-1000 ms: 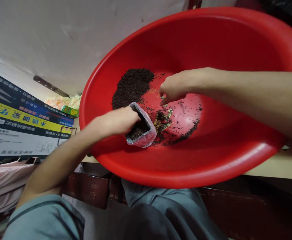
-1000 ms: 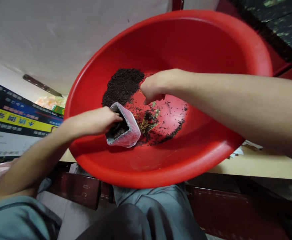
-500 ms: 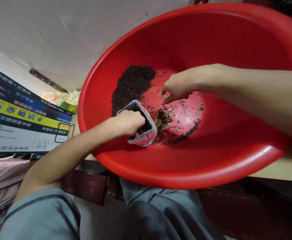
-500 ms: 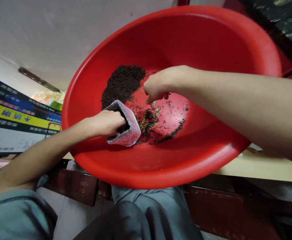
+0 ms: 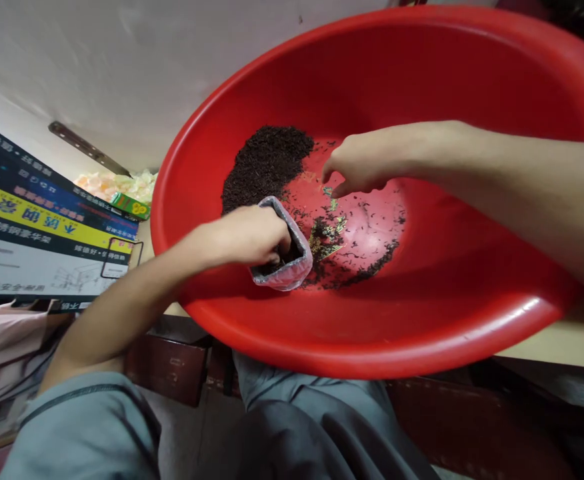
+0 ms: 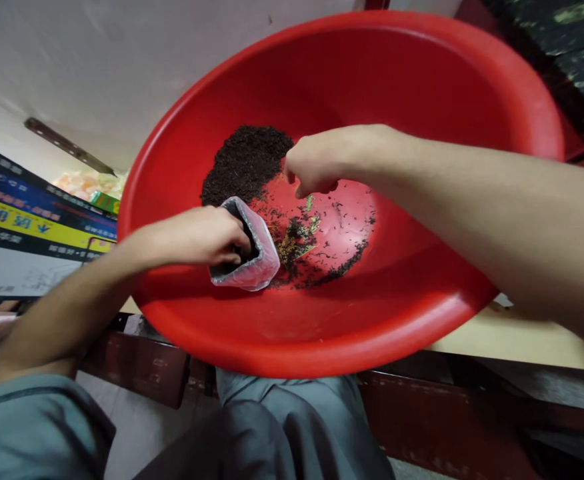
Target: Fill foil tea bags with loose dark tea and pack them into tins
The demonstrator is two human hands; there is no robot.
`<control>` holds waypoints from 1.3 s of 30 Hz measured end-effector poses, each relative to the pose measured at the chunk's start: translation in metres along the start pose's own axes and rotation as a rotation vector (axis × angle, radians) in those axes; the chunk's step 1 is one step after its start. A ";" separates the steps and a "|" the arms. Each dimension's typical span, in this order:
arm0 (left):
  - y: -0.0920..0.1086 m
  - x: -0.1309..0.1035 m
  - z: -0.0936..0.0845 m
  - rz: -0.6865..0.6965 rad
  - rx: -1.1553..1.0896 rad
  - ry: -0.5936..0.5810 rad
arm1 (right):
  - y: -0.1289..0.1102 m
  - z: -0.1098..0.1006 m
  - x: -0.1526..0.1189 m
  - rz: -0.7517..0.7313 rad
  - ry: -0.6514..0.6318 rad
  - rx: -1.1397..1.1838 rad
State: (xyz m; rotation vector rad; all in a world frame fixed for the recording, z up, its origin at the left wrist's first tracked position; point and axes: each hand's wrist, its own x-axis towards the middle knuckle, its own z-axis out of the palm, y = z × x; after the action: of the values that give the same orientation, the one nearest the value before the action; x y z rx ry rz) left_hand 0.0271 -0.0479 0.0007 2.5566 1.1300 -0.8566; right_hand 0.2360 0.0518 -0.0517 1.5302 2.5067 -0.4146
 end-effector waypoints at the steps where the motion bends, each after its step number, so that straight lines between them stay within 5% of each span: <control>1: -0.006 -0.004 -0.005 -0.013 -0.012 0.059 | 0.001 0.001 0.002 -0.017 -0.009 -0.023; 3: -0.019 -0.006 -0.013 -0.058 -0.006 0.224 | 0.005 0.003 0.006 -0.075 -0.005 -0.064; 5: -0.032 0.004 -0.013 -0.016 0.025 0.324 | 0.010 0.002 0.009 -0.108 0.128 -0.063; 8: -0.043 0.031 -0.003 0.269 -0.008 0.222 | 0.013 -0.006 0.005 -0.087 0.253 -0.073; 11: -0.050 0.050 0.001 0.341 -0.020 0.222 | 0.006 -0.019 -0.009 -0.014 0.309 -0.045; 18: -0.086 0.037 -0.029 0.094 -0.216 0.504 | -0.008 -0.039 -0.031 -0.039 0.572 0.023; 24: -0.095 0.094 -0.040 -0.121 -0.375 0.661 | 0.006 -0.057 -0.042 0.108 1.031 -0.031; 30: -0.087 0.163 -0.047 -0.316 -0.437 0.673 | 0.017 -0.051 -0.039 0.115 0.926 -0.249; 39: -0.084 0.184 -0.068 -0.338 -0.542 0.713 | 0.016 -0.045 -0.034 0.020 0.772 -0.260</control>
State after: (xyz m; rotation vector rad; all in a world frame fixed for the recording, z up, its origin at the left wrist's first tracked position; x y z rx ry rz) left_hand 0.0926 0.1484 -0.0502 2.2499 1.7172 0.3522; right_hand 0.2653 0.0446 -0.0011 1.8414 2.8912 0.6095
